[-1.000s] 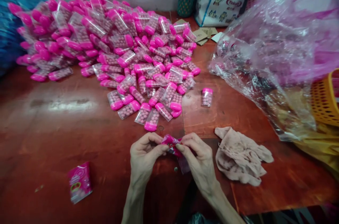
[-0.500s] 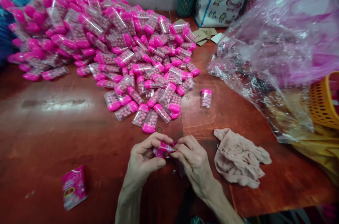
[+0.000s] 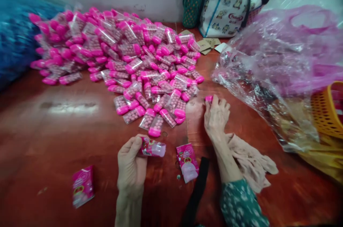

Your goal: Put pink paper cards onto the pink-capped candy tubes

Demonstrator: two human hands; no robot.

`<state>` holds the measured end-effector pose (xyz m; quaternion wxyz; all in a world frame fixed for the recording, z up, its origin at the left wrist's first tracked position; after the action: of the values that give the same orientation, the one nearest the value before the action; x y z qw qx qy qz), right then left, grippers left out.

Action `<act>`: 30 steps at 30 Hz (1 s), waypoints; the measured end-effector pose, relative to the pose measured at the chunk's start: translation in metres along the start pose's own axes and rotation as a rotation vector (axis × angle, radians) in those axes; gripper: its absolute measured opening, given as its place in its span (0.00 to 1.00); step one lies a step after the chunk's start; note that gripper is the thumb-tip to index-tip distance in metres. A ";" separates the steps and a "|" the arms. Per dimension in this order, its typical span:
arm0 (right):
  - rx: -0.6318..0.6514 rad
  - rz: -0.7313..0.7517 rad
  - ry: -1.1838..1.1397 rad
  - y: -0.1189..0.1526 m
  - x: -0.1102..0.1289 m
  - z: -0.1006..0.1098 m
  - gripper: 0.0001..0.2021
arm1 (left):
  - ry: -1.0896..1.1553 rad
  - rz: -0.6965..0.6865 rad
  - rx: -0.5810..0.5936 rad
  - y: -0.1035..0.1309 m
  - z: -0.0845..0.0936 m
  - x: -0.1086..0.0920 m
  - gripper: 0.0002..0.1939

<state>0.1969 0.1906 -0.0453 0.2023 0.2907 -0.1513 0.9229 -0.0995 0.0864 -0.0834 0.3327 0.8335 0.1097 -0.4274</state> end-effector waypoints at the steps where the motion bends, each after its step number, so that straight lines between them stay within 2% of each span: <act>1: 0.019 -0.004 -0.031 0.004 -0.002 -0.001 0.17 | 0.016 -0.022 -0.016 -0.001 0.002 -0.004 0.11; 4: 0.130 -0.011 -0.175 0.029 0.000 0.008 0.19 | 0.050 -0.080 -0.052 -0.002 0.012 -0.016 0.10; 6: 0.259 -0.020 -0.291 0.053 0.010 0.020 0.17 | 0.052 -0.112 -0.050 -0.001 0.015 -0.022 0.09; 7: 0.357 -0.032 -0.374 0.067 0.018 0.024 0.18 | 0.049 -0.125 -0.040 0.000 0.016 -0.024 0.09; 9: 0.756 -0.210 -0.687 0.109 0.037 0.014 0.20 | 0.037 -0.151 -0.007 0.004 0.012 -0.028 0.09; 11: 0.914 -0.296 -0.838 0.140 0.059 0.016 0.23 | 0.023 -0.175 0.037 0.009 0.006 -0.031 0.08; 12: 0.945 -0.295 -0.856 0.150 0.067 0.017 0.23 | 0.012 -0.188 0.066 0.013 0.001 -0.032 0.08; 14: 0.909 -0.241 -0.842 0.158 0.077 0.018 0.24 | -0.026 -0.228 0.139 0.020 -0.010 -0.037 0.07; 17: 0.876 -0.191 -0.804 0.161 0.079 0.015 0.25 | -0.086 -0.310 0.228 0.030 -0.024 -0.045 0.05; 19: 0.936 -0.248 -0.858 0.166 0.076 0.011 0.24 | -0.108 -0.339 0.246 0.033 -0.027 -0.047 0.04; 22: 1.074 -0.402 -1.035 0.177 0.076 0.005 0.21 | -0.124 -0.330 0.277 0.035 -0.031 -0.043 0.05; 24: 1.120 -0.498 -1.148 0.182 0.078 0.003 0.19 | -0.122 -0.326 0.303 0.034 -0.034 -0.040 0.05; 27: 1.080 -0.549 -1.224 0.179 0.077 0.001 0.17 | -0.109 -0.318 0.312 0.032 -0.037 -0.037 0.05; 29: 1.028 -0.500 -1.188 0.173 0.075 0.002 0.15 | -0.085 -0.265 0.279 0.030 -0.037 -0.032 0.04; 30: 1.003 -0.454 -1.150 0.171 0.074 0.003 0.14 | -0.065 -0.230 0.256 0.029 -0.036 -0.029 0.07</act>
<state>0.0639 0.0615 -0.0259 0.1207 0.8015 0.2645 0.5226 -0.0806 0.0908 -0.0321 0.1762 0.8367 0.1384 -0.4998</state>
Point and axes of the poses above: each hand's wrist, its own y-axis away from the middle knuckle, its own z-axis out of the back of the hand, x = y × z, the point moved 9 cm from there along -y, towards the middle knuckle, and after that the axes turned 2 degrees about -z, right-handed, at the moved point
